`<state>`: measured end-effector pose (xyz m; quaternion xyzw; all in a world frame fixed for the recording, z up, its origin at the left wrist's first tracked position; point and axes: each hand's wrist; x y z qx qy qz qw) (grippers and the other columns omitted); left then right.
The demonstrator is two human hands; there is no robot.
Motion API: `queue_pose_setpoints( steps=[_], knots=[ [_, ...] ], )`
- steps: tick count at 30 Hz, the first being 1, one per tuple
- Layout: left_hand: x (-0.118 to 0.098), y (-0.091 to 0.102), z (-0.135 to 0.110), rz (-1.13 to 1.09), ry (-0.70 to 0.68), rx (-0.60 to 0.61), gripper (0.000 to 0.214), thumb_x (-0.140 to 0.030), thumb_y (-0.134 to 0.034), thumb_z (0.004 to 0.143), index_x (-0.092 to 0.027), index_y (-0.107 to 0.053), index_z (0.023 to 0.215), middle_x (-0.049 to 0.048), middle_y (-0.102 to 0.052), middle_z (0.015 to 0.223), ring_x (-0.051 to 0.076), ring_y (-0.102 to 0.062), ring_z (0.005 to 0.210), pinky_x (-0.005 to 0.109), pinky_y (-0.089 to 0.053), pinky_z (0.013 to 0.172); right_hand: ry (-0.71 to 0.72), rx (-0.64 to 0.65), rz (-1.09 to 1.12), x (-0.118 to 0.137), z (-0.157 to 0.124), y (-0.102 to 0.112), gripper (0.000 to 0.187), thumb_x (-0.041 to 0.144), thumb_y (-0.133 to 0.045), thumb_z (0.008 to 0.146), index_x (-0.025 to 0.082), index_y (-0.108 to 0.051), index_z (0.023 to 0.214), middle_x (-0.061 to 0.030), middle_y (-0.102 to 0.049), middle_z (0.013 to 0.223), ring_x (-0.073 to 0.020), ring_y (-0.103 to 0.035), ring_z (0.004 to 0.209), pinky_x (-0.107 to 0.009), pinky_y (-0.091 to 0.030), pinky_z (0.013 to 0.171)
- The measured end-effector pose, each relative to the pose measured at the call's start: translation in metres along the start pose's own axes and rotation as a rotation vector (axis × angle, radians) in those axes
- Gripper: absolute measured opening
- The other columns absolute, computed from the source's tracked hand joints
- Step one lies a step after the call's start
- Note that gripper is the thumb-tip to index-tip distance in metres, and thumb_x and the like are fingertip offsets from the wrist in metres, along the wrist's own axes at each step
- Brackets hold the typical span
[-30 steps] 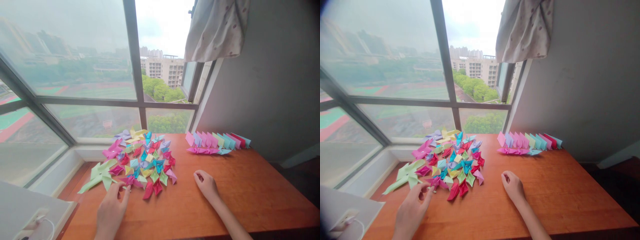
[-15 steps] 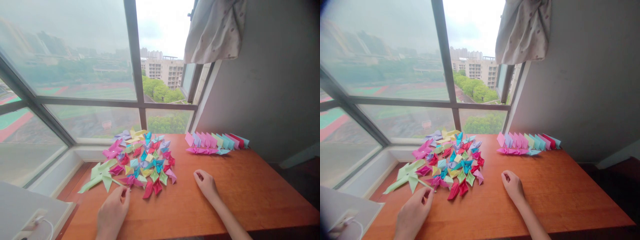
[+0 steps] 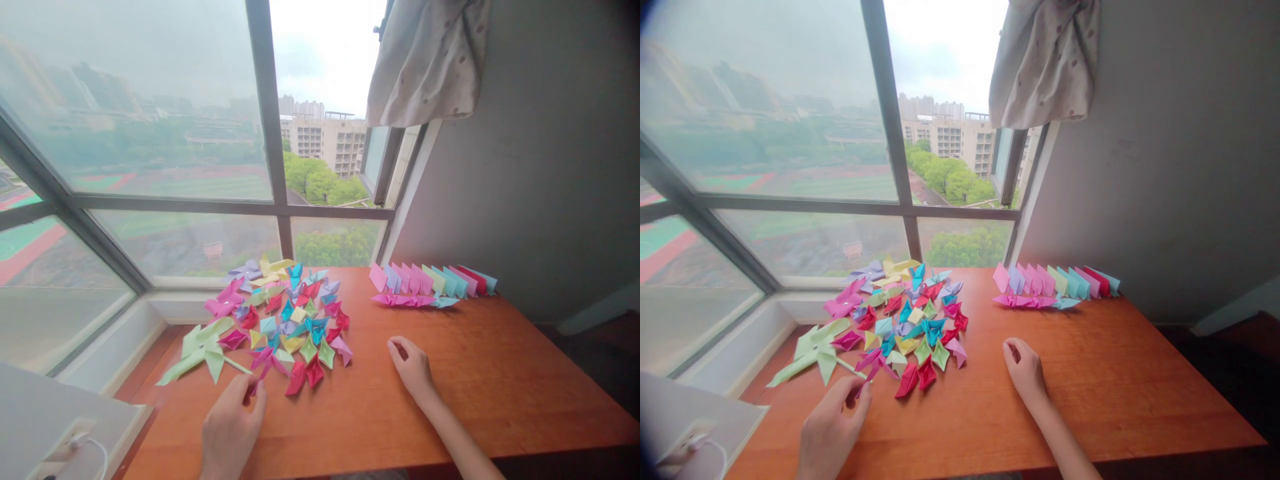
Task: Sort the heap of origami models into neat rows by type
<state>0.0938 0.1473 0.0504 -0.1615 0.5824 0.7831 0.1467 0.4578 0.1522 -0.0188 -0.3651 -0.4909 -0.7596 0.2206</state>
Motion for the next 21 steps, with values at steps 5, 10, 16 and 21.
queue_pose_setpoints(
  steps=[5,10,16,21],
  knots=[
    [-0.025,-0.009,-0.011,-0.169,-0.228,0.027,0.016,-0.028,-0.05,0.088,-0.023,-0.059,0.075,-0.0018,-0.06,0.064,0.015,-0.059,0.059,0.023,-0.042,0.059,0.11,0.189,0.226,0.065,-0.032,-0.001,0.033,0.045,-0.046,0.093,0.02,-0.068,0.094,-0.0076,-0.069,0.091,-0.0204,-0.063,0.082,-0.028,-0.049,0.071],
    [-0.06,-0.02,-0.028,-0.255,-0.4,0.08,0.015,-0.02,-0.05,0.088,-0.022,-0.058,0.076,0.0003,-0.061,0.068,0.016,-0.061,0.064,0.023,-0.043,0.061,0.186,0.357,0.396,0.113,-0.062,-0.007,0.033,0.045,-0.053,0.091,0.021,-0.064,0.111,-0.0082,-0.067,0.103,-0.0194,-0.062,0.089,-0.026,-0.05,0.072],
    [-0.079,-0.029,-0.045,-0.429,-0.51,0.184,0.016,-0.024,-0.049,0.091,-0.022,-0.06,0.079,0.004,-0.061,0.074,0.018,-0.061,0.069,0.025,-0.046,0.062,0.006,0.288,0.38,0.101,-0.069,-0.018,0.024,0.038,-0.055,0.091,0.019,-0.069,0.095,-0.0083,-0.07,0.092,-0.0195,-0.064,0.082,-0.027,-0.05,0.072],
    [-0.073,-0.027,-0.048,-0.603,-0.455,0.112,0.022,-0.038,-0.051,0.092,-0.022,-0.065,0.098,0.0111,-0.065,0.098,0.024,-0.063,0.091,0.032,-0.052,0.078,-0.141,0.321,0.484,0.08,-0.071,-0.02,0.034,0.047,-0.06,0.087,0.016,-0.07,0.096,-0.0097,-0.072,0.092,-0.0224,-0.065,0.084,-0.029,-0.051,0.075]
  ],
)
Point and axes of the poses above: each hand's wrist, its own z-axis towards the middle knuckle, its own y-axis out of the back of the hand, x = y × z
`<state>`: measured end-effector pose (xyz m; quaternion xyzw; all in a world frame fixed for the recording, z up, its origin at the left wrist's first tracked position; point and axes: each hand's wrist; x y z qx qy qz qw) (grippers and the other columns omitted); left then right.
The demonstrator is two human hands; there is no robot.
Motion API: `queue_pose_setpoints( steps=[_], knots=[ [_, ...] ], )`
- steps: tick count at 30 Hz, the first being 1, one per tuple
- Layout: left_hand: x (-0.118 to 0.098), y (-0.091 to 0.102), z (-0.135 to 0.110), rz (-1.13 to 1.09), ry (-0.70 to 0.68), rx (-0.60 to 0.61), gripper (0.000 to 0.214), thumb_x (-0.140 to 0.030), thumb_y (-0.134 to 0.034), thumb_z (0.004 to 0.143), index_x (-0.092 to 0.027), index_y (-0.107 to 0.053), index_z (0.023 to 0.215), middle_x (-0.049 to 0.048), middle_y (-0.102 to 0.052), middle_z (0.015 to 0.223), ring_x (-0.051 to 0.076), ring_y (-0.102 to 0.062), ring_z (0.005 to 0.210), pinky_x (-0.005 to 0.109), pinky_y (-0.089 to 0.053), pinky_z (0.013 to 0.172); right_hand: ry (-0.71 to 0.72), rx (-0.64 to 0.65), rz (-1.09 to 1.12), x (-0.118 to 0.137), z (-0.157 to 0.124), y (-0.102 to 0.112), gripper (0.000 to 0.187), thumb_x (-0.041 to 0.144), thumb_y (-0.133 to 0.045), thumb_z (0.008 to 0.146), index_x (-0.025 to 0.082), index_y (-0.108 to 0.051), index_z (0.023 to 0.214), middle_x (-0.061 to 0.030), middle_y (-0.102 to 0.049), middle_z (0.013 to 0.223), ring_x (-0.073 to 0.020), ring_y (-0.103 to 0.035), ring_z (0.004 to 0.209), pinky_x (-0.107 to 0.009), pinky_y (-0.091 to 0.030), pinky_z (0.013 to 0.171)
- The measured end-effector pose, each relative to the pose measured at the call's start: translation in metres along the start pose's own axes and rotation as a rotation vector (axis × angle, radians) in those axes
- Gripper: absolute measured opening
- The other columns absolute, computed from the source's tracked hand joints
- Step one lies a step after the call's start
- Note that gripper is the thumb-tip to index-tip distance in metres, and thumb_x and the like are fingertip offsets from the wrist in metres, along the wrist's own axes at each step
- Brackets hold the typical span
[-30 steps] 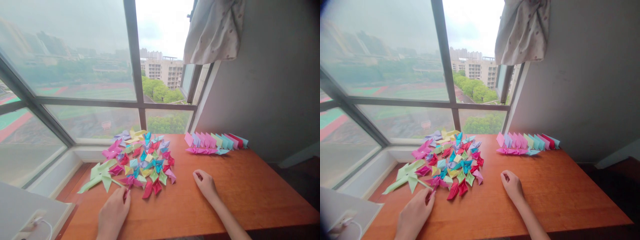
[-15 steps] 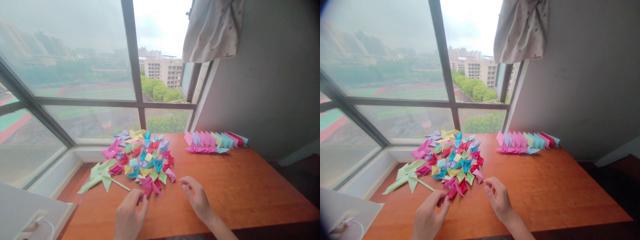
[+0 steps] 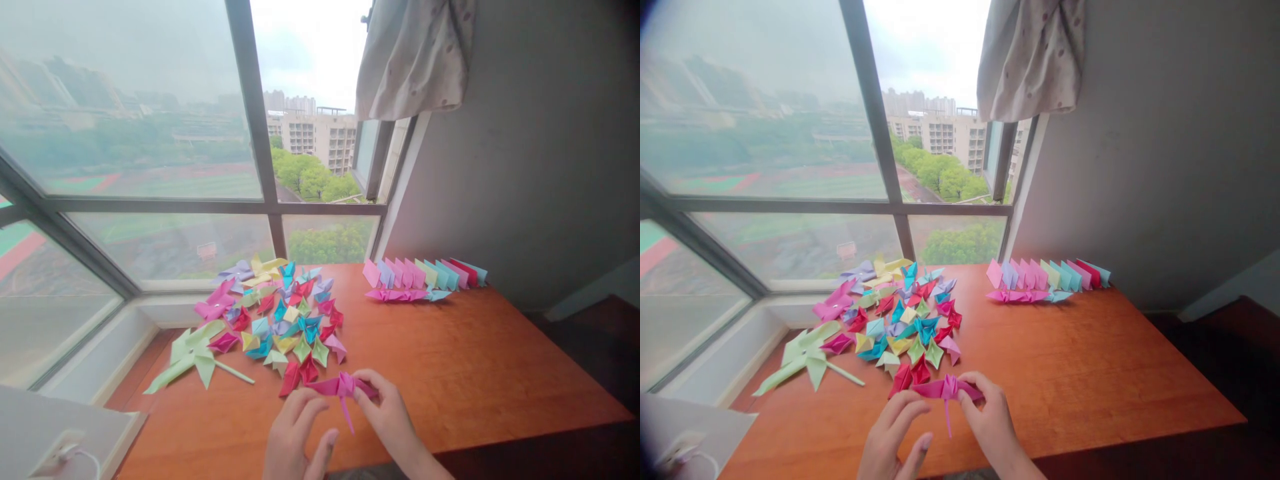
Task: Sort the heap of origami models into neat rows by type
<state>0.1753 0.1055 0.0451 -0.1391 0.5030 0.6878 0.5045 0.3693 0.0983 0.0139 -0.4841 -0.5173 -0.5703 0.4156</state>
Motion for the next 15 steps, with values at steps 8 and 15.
queue_pose_setpoints(
  steps=[8,15],
  knots=[
    [0.002,0.012,0.011,0.009,0.247,0.025,0.026,-0.039,-0.059,0.088,-0.021,-0.065,0.105,0.0118,-0.068,0.103,0.025,-0.064,0.087,0.033,-0.052,0.073,-0.051,0.061,-0.027,0.006,-0.009,0.003,0.024,0.037,-0.064,0.083,0.017,-0.072,0.094,-0.0081,-0.072,0.092,-0.0228,-0.066,0.085,-0.03,-0.05,0.076],
    [0.004,0.007,0.015,-0.269,0.446,0.385,0.027,-0.038,-0.055,0.087,-0.017,-0.064,0.074,0.0026,-0.06,0.07,0.018,-0.054,0.069,0.025,-0.042,0.064,-0.052,0.138,-0.006,0.015,-0.011,0.009,0.018,0.031,-0.062,0.081,0.018,-0.072,0.09,-0.006,-0.072,0.088,-0.0212,-0.064,0.082,-0.03,-0.05,0.077]
  ],
)
Point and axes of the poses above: each hand's wrist, its own z-axis towards the middle knuckle, its own y-axis out of the back of the hand, x = y × z
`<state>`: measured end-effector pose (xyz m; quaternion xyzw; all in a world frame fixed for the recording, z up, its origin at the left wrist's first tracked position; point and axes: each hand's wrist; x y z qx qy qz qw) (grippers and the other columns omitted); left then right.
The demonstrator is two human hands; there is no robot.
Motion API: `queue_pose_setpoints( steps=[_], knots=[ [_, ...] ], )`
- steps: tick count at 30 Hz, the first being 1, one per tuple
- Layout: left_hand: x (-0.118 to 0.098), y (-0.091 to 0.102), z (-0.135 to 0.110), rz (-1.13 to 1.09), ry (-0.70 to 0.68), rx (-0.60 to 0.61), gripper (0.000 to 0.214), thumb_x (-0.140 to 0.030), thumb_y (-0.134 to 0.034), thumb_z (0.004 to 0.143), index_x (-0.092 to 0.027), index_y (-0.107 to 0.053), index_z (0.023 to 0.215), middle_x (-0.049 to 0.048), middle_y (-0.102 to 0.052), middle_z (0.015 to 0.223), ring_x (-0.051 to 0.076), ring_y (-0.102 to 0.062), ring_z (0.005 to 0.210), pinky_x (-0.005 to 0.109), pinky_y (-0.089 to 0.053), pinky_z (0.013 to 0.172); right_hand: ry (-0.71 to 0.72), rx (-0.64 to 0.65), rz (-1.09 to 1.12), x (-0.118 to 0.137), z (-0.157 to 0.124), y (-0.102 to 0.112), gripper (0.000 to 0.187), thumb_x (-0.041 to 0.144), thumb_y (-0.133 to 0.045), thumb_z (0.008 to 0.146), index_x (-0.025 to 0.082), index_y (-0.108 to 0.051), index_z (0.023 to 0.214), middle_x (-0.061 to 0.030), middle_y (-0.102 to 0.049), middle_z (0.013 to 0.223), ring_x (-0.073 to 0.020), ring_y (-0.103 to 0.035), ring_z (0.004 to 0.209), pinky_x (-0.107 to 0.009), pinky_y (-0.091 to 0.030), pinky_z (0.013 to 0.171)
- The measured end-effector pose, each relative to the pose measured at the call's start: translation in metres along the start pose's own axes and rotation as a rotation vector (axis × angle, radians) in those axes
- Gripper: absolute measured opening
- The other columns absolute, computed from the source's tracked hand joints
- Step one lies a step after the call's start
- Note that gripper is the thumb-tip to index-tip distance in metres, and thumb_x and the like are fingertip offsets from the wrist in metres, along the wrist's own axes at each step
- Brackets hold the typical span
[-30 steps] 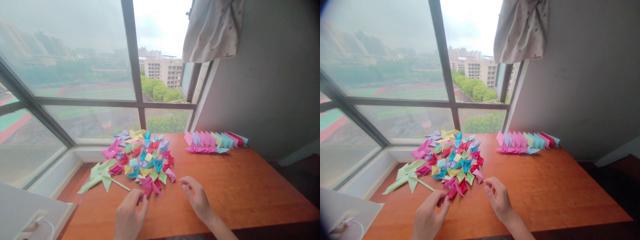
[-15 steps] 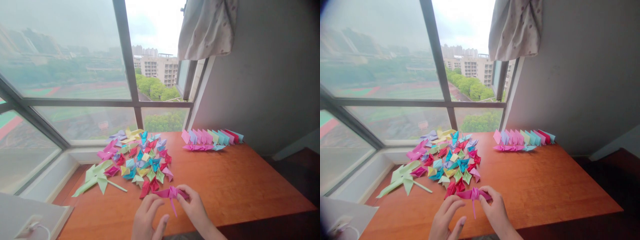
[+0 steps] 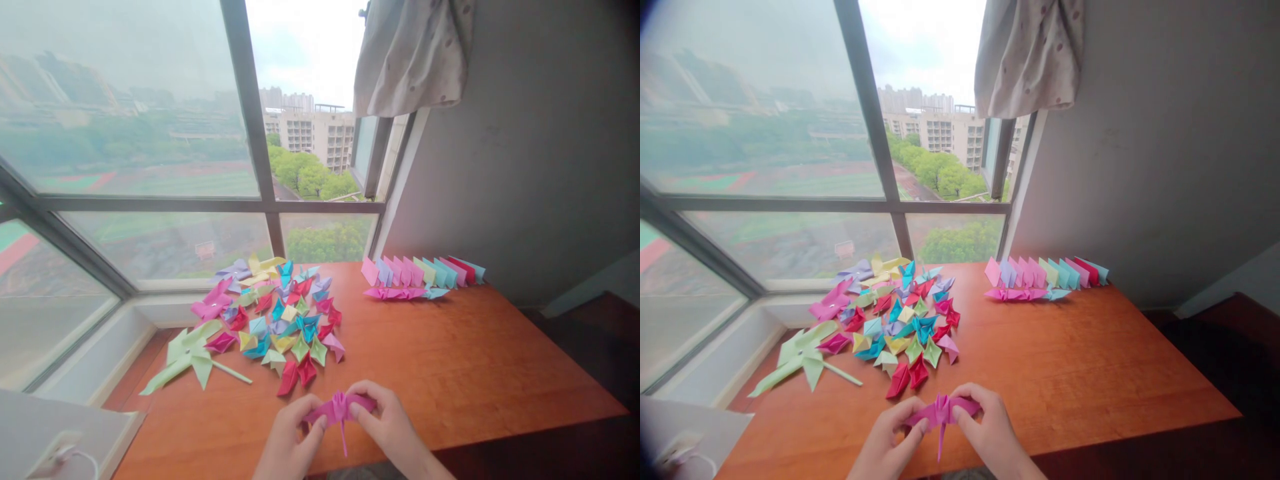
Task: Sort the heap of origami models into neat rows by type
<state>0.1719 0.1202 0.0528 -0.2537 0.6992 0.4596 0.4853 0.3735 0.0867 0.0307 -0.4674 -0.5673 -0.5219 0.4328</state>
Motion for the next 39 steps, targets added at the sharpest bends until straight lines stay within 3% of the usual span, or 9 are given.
queue_pose_setpoints(
  steps=[4,11,16,20,23,27,30,33,39],
  knots=[
    [0.006,-0.004,-0.001,-0.136,0.055,0.119,0.022,-0.035,-0.06,0.084,-0.016,-0.062,0.074,0.0001,-0.055,0.07,0.016,-0.048,0.068,0.024,-0.038,0.064,-0.05,-0.036,0.097,-0.006,-0.001,-0.001,0.019,0.03,-0.065,0.077,0.018,-0.071,0.09,-0.0058,-0.07,0.087,-0.0203,-0.063,0.081,-0.029,-0.05,0.073],
    [0.016,-0.012,0.001,-0.596,0.134,0.255,0.042,-0.056,-0.067,0.079,-0.016,-0.057,0.071,-0.0012,-0.053,0.064,0.012,-0.044,0.06,0.023,-0.033,0.059,-0.157,0.045,0.384,-0.016,0.0,-0.003,0.035,0.045,-0.079,0.065,0.018,-0.069,0.085,0.0005,-0.064,0.068,-0.0112,-0.054,0.056,-0.022,-0.043,0.054],
    [0.026,-0.012,-0.001,-0.675,0.144,0.256,0.047,-0.06,-0.068,0.077,-0.015,-0.057,0.068,-0.0014,-0.054,0.06,0.009,-0.04,0.054,0.021,-0.031,0.054,-0.308,0.067,0.723,-0.009,-0.002,0.001,0.039,0.043,-0.084,0.063,0.019,-0.064,0.086,0.0022,-0.061,0.07,-0.0088,-0.055,0.057,-0.019,-0.042,0.055],
    [0.029,-0.01,0.001,-0.674,0.158,0.189,0.052,-0.065,-0.069,0.073,-0.016,-0.055,0.064,-0.0028,-0.05,0.056,0.009,-0.037,0.052,0.021,-0.03,0.053,-0.34,-0.049,0.822,-0.011,0.003,0.006,0.037,0.04,-0.086,0.062,0.02,-0.063,0.084,0.0032,-0.059,0.071,-0.0078,-0.055,0.058,-0.018,-0.043,0.057],
    [0.027,-0.01,0.004,-0.615,0.161,0.114,0.052,-0.066,-0.068,0.073,-0.016,-0.054,0.064,-0.0037,-0.048,0.056,0.01,-0.037,0.052,0.022,-0.03,0.053,-0.29,-0.198,0.664,-0.02,0.01,0.012,0.037,0.046,-0.082,0.066,0.019,-0.064,0.083,0.0028,-0.057,0.069,-0.0086,-0.052,0.056,-0.019,-0.042,0.053],
    [0.021,-0.012,0.006,-0.476,0.13,-0.02,0.047,-0.061,-0.066,0.078,-0.016,-0.056,0.067,-0.0034,-0.047,0.061,0.012,-0.041,0.06,0.023,-0.033,0.057,-0.021,-0.37,0.19,-0.022,0.007,0.019,0.031,0.05,-0.066,0.081,0.019,-0.064,0.08,-0.001,-0.058,0.069,-0.0142,-0.054,0.063,-0.023,-0.043,0.057],
    [0.018,-0.016,0.006,-0.415,0.123,-0.062,0.048,-0.061,-0.063,0.08,-0.016,-0.055,0.067,-0.0032,-0.046,0.062,0.012,-0.04,0.061,0.023,-0.033,0.058,0.226,-0.238,-0.109,-0.012,-0.004,0.016,0.024,0.04,-0.057,0.09,0.02,-0.063,0.079,-0.0022,-0.059,0.072,-0.0156,-0.055,0.068,-0.025,-0.044,0.063],
    [0.017,-0.023,0.008,-0.397,0.115,-0.06,0.047,-0.061,-0.061,0.082,-0.016,-0.055,0.069,-0.0021,-0.047,0.065,0.014,-0.042,0.063,0.024,-0.035,0.06,0.383,-0.086,-0.313,-0.004,-0.011,0.007,0.014,0.033,-0.059,0.088,0.021,-0.063,0.082,-0.0013,-0.059,0.071,-0.0148,-0.055,0.066,-0.024,-0.042,0.062],
    [0.02,-0.032,0.013,-0.368,0.063,-0.015,0.048,-0.062,-0.056,0.084,-0.016,-0.053,0.069,-0.0017,-0.046,0.066,0.014,-0.042,0.064,0.024,-0.035,0.059,0.47,-0.187,-0.486,-0.014,-0.007,-0.003,0.011,0.024,-0.055,0.091,0.021,-0.062,0.083,-0.0006,-0.061,0.071,-0.0131,-0.056,0.064,-0.022,-0.042,0.06]
  ],
)
Point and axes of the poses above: each hand's wrist, its own z-axis towards the middle knuckle, its own y-axis out of the back of the hand, x = y × z
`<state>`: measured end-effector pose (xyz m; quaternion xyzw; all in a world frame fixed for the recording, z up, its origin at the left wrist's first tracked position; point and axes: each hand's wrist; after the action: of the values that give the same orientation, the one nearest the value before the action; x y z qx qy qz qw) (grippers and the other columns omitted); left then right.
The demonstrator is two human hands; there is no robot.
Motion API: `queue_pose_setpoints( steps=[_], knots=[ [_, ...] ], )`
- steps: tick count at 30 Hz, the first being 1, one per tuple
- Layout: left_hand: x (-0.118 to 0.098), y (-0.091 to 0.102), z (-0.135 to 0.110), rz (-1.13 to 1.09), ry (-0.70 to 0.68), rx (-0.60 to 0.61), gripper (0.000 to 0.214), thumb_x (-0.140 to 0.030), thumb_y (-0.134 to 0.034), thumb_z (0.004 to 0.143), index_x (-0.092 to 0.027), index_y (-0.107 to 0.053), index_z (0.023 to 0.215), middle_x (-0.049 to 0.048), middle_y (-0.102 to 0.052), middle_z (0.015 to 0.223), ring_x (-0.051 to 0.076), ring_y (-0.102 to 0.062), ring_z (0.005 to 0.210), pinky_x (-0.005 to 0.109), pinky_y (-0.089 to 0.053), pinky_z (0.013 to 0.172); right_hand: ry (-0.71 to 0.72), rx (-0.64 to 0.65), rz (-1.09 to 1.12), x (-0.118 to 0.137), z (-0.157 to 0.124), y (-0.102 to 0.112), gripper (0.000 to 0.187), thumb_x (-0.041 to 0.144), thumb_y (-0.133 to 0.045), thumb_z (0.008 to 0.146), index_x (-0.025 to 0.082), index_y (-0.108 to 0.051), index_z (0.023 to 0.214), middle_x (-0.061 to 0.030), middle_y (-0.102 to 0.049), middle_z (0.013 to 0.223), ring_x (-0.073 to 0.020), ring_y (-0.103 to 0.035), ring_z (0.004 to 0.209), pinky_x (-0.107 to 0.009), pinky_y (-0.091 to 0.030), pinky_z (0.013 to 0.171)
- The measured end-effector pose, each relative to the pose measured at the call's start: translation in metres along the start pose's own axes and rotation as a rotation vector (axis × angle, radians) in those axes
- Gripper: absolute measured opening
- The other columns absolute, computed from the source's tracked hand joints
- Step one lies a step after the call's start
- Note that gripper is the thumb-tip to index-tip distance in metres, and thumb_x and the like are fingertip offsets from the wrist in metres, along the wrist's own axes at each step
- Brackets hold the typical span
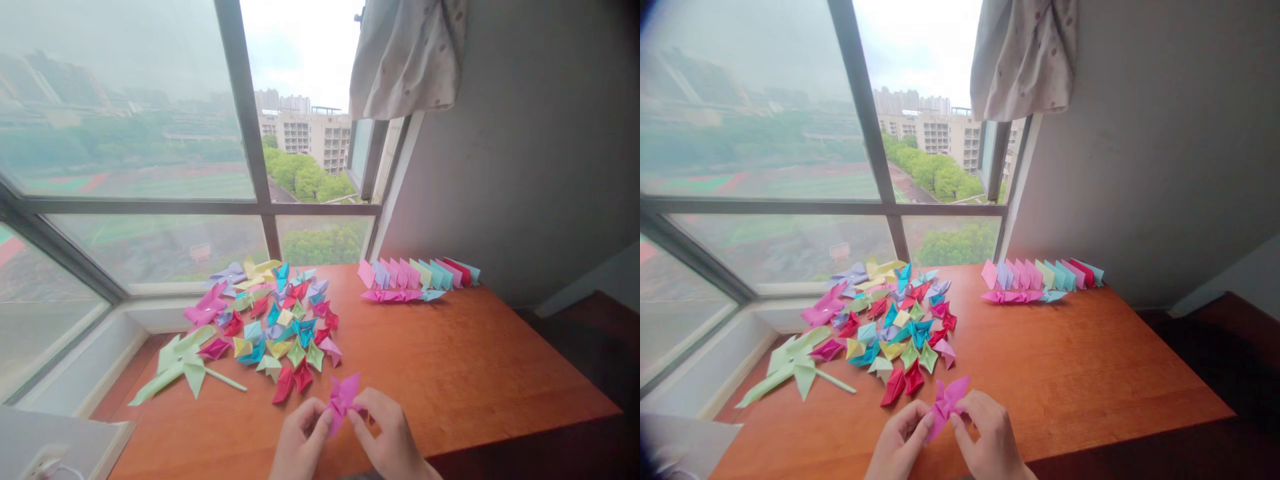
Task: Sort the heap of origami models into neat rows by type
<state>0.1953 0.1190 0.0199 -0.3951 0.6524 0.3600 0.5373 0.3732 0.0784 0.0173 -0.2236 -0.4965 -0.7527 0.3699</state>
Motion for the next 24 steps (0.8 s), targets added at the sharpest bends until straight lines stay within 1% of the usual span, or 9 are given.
queue_pose_setpoints(
  steps=[3,6,8,10,14,16,18,20,24],
  knots=[
    [0.002,0.0,0.001,0.112,-0.05,0.056,0.046,-0.058,-0.051,0.089,-0.016,-0.053,0.069,-0.0013,-0.046,0.065,0.014,-0.043,0.062,0.023,-0.034,0.058,-0.039,-0.049,-0.044,-0.013,0.001,0.004,0.015,0.024,-0.053,0.093,0.022,-0.063,0.082,0.0001,-0.062,0.07,-0.0125,-0.057,0.062,-0.022,-0.043,0.06],
    [0.003,0.003,0.001,0.291,-0.153,0.074,0.041,-0.049,-0.047,0.094,-0.017,-0.054,0.07,-0.0002,-0.049,0.065,0.014,-0.046,0.061,0.023,-0.034,0.058,-0.139,-0.147,-0.102,-0.04,0.004,0.025,0.02,0.032,-0.051,0.095,0.021,-0.064,0.084,-0.0012,-0.065,0.072,-0.0135,-0.059,0.062,-0.023,-0.046,0.061],
    [0.005,0.004,0.002,0.386,-0.238,0.065,0.036,-0.043,-0.046,0.095,-0.017,-0.055,0.071,0.0007,-0.052,0.066,0.014,-0.048,0.062,0.023,-0.035,0.059,-0.232,-0.27,-0.177,-0.069,0.007,0.051,0.024,0.038,-0.051,0.094,0.021,-0.065,0.085,-0.0034,-0.068,0.076,-0.0154,-0.062,0.065,-0.024,-0.047,0.064],
    [0.008,0.005,0.002,0.446,-0.315,0.058,0.034,-0.038,-0.045,0.096,-0.018,-0.054,0.071,0.0012,-0.055,0.067,0.014,-0.05,0.062,0.023,-0.036,0.059,-0.332,-0.409,-0.289,-0.106,0.011,0.083,0.029,0.046,-0.054,0.09,0.019,-0.066,0.086,-0.0061,-0.071,0.08,-0.0182,-0.064,0.067,-0.027,-0.048,0.065],
    [0.013,0.005,0.003,0.521,-0.406,0.048,0.032,-0.034,-0.043,0.098,-0.019,-0.053,0.071,0.0014,-0.056,0.066,0.014,-0.053,0.061,0.022,-0.038,0.058,-0.519,-0.597,-0.531,-0.18,0.018,0.149,0.036,0.051,-0.053,0.083,0.018,-0.067,0.084,-0.01,-0.073,0.081,-0.0241,-0.067,0.072,-0.03,-0.045,0.065],
    [0.014,0.005,0.004,0.556,-0.433,0.046,0.031,-0.033,-0.043,0.098,-0.019,-0.053,0.072,0.0012,-0.056,0.065,0.014,-0.053,0.059,0.021,-0.039,0.057,-0.588,-0.608,-0.614,-0.209,0.023,0.174,0.034,0.048,-0.052,0.081,0.018,-0.067,0.079,-0.0098,-0.073,0.078,-0.0251,-0.066,0.072,-0.03,-0.042,0.062],
    [0.015,0.005,0.004,0.589,-0.447,0.044,0.032,-0.032,-0.042,0.098,-0.019,-0.052,0.071,0.0009,-0.056,0.064,0.013,-0.053,0.058,0.021,-0.039,0.056,-0.645,-0.596,-0.672,-0.231,0.029,0.189,0.03,0.044,-0.052,0.081,0.018,-0.067,0.079,-0.0094,-0.073,0.078,-0.0247,-0.065,0.071,-0.029,-0.039,0.059],
    [0.015,0.005,0.005,0.613,-0.458,0.038,0.032,-0.032,-0.042,0.098,-0.019,-0.052,0.07,0.0008,-0.056,0.064,0.013,-0.053,0.058,0.021,-0.039,0.056,-0.7,-0.578,-0.701,-0.246,0.036,0.196,0.027,0.04,-0.053,0.08,0.018,-0.069,0.082,-0.0092,-0.073,0.08,-0.0233,-0.063,0.071,-0.029,-0.037,0.058],
    [0.017,0.006,0.006,0.646,-0.498,0.038,0.03,-0.03,-0.041,0.098,-0.02,-0.052,0.071,0.0006,-0.056,0.063,0.013,-0.054,0.057,0.021,-0.039,0.055,-0.766,-0.561,-0.706,-0.266,0.053,0.197,0.022,0.032,-0.057,0.08,0.018,-0.071,0.088,-0.0091,-0.073,0.085,-0.0206,-0.06,0.069,-0.028,-0.034,0.058]
  ],
)
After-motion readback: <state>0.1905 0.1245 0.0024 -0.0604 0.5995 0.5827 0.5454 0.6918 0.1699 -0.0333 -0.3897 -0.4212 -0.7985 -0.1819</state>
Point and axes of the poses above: each hand's wrist, its own z-axis towards the middle knuckle, its own y-axis out of the back of the hand, x = y × z
